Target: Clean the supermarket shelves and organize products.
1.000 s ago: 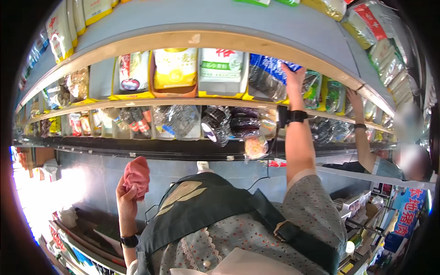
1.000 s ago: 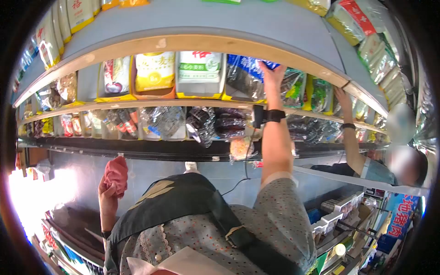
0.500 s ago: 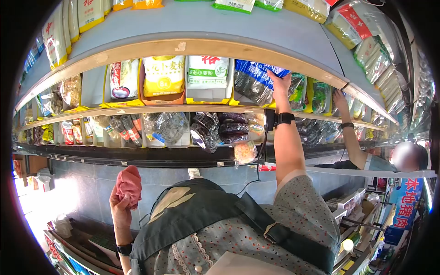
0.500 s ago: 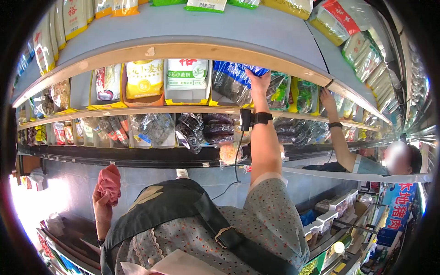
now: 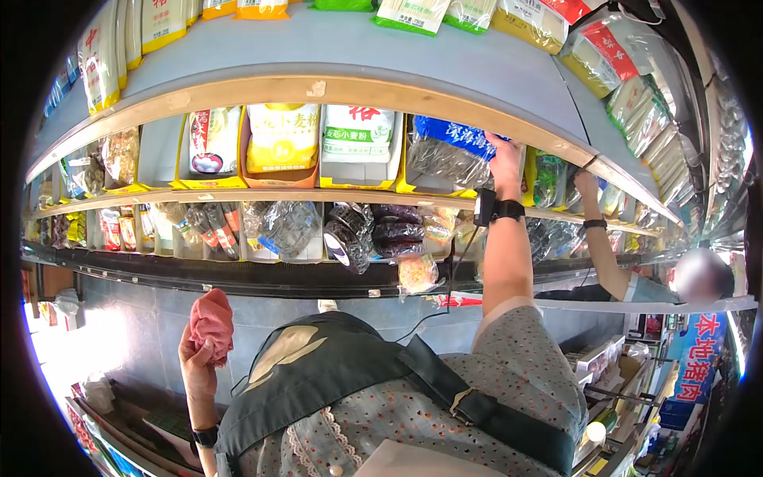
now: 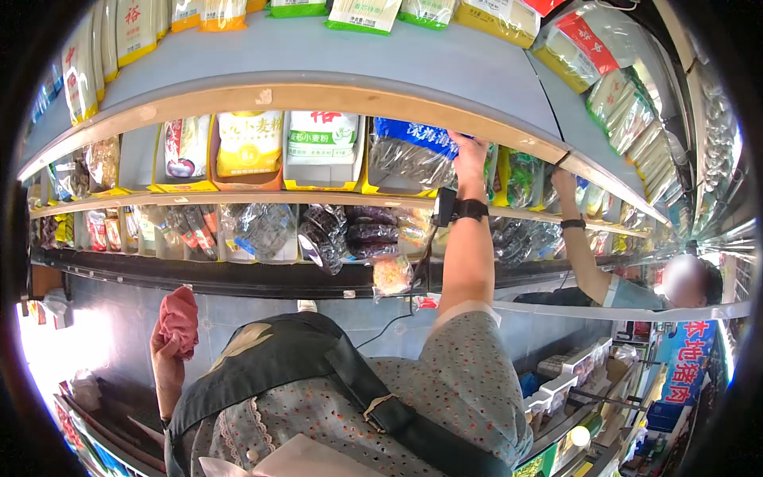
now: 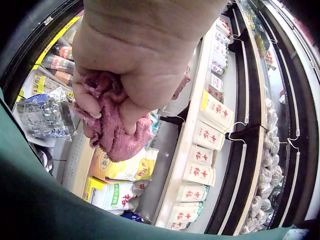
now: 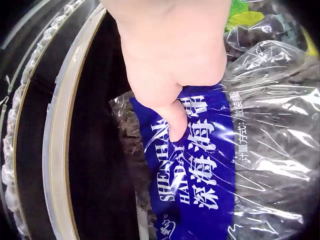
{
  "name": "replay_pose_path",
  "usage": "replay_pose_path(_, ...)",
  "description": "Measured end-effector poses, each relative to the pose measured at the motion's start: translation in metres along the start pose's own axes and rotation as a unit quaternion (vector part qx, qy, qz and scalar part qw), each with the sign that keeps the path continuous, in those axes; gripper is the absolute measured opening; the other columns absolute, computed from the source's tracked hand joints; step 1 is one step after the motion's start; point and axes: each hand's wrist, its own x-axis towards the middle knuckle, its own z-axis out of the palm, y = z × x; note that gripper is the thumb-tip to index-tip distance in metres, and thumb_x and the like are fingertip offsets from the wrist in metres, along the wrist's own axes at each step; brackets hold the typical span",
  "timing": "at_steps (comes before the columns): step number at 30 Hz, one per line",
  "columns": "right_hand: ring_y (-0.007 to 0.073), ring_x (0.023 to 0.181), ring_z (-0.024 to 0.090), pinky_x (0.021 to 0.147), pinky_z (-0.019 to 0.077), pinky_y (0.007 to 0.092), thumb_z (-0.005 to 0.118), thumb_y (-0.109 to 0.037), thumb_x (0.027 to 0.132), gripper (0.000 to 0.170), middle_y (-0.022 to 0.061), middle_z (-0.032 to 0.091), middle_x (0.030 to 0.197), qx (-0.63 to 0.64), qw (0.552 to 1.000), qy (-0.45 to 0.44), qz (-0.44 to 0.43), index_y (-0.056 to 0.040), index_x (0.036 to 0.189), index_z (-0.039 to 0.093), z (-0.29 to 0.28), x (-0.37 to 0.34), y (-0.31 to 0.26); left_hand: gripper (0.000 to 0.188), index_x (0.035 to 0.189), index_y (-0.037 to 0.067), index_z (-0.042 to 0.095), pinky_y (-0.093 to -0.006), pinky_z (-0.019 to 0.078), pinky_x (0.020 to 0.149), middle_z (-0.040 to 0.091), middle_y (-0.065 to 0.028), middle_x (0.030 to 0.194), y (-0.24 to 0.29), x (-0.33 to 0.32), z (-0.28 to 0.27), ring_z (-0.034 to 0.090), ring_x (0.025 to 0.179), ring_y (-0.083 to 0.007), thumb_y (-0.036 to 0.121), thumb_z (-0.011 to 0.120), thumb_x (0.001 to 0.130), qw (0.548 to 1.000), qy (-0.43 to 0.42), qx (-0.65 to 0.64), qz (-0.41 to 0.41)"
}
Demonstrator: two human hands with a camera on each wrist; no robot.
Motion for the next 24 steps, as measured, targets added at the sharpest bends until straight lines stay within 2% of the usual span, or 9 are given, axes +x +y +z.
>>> replay_pose_path(9,0.0276,0.096,0.066,0.087,0.0512,0.0376,0.079,-0.006,0.073,0.036,0.014,0.069,0.104,-0.201,0.977,-0.038,-0.053,0.0014,0.107,0.067,0.01,0.018,0.053,0.051,0.127,0.005,0.054,-0.0204,0.0383,0.047,0.064,-0.0011,0.092,0.001,0.01,0.006,0.06,0.067,-0.0089,0.021,0.071,0.082,1.0,-0.015,0.006,0.003)
replay_pose_path(11,0.0369,0.111,0.059,0.096,0.0453,0.042,0.078,-0.032,0.078,0.053,0.0206,0.063,0.118,-0.636,0.738,-0.028,-0.226,-0.0006,0.117,0.062,0.011,0.024,0.056,0.051,0.127,0.005,0.053,-0.0203,0.0385,0.048,0.064,-0.0013,0.092,0.003,0.012,0.01,0.06,0.068,-0.0089,0.021,0.071,0.082,1.0,-0.026,0.006,0.006)
replay_pose_path(12,0.0417,0.119,0.052,0.101,0.0416,0.0435,0.073,-0.049,0.079,0.066,0.024,0.056,0.128,-0.627,0.761,-0.042,-0.161,-0.003,0.123,0.059,0.012,0.027,0.056,0.052,0.127,0.004,0.053,-0.0203,0.0389,0.048,0.064,-0.0016,0.093,0.004,0.012,0.012,0.061,0.069,-0.0092,0.021,0.071,0.082,0.999,-0.033,0.003,0.007)
replay_pose_path(15,0.0413,0.121,0.051,0.101,0.0412,0.0472,0.075,-0.046,0.077,0.066,0.0227,0.056,0.129,-0.606,0.776,0.001,-0.175,-0.0067,0.127,0.056,0.01,0.022,0.057,0.055,0.129,0.003,0.052,-0.0207,0.0418,0.047,0.066,-0.004,0.094,0.002,0.011,0.012,0.063,0.069,-0.0118,0.02,0.072,0.081,0.999,-0.029,-0.007,0.016)
replay_pose_path(16,0.0392,0.116,0.054,0.098,0.0435,0.0457,0.078,-0.04,0.075,0.064,0.0207,0.059,0.124,-0.673,0.691,0.028,-0.262,-0.0055,0.124,0.057,0.006,0.018,0.052,0.058,0.131,0.002,0.05,-0.021,0.0442,0.046,0.067,-0.0063,0.094,0.002,0.011,0.011,0.066,0.068,-0.0141,0.02,0.072,0.08,1.0,-0.019,-0.011,0.022)
replay_pose_path(17,0.0392,0.116,0.054,0.098,0.0435,0.0457,0.078,-0.04,0.075,0.064,0.0207,0.059,0.124,-0.672,0.692,0.027,-0.263,-0.0055,0.124,0.057,0.001,0.012,0.047,0.058,0.131,0.002,0.05,-0.021,0.0442,0.046,0.067,-0.0063,0.094,0.002,0.01,0.009,0.066,0.068,-0.0141,0.02,0.072,0.08,0.999,-0.018,-0.012,0.024)
replay_pose_path(20,0.0353,0.109,0.057,0.094,0.0464,0.0442,0.079,-0.032,0.073,0.059,0.0175,0.063,0.114,-0.588,0.792,0.109,-0.122,-0.0037,0.12,0.058,-0.009,-0.018,0.038,0.059,0.132,0.002,0.05,-0.0212,0.0446,0.046,0.067,-0.0063,0.095,0.003,0.009,0.004,0.066,0.069,-0.0145,0.019,0.073,0.08,0.999,-0.027,-0.02,0.026)
replay_pose_path(22,0.021,0.07,0.062,0.067,0.0532,0.0316,0.08,-0.02,0.073,0.053,0.0091,0.063,0.096,-0.604,0.769,0.086,-0.192,-0.0019,0.119,0.06,-0.02,-0.04,0.067,0.058,0.131,0.002,0.051,-0.0211,0.0445,0.046,0.067,-0.0055,0.095,-0.004,0.008,0.003,0.066,0.07,-0.0137,0.018,0.073,0.08,0.998,0.005,-0.037,0.054)
replay_pose_path(24,0.0196,0.077,0.063,0.069,0.0537,0.0322,0.08,-0.022,0.072,0.062,0.0106,0.063,0.102,-0.683,0.696,0.051,-0.215,-0.0007,0.125,0.056,-0.018,-0.062,0.087,0.058,0.132,0.002,0.051,-0.0209,0.0444,0.046,0.067,-0.0051,0.095,-0.005,0.008,-0.005,0.066,0.07,-0.0129,0.018,0.072,0.08,0.999,-0.013,-0.035,0.032)
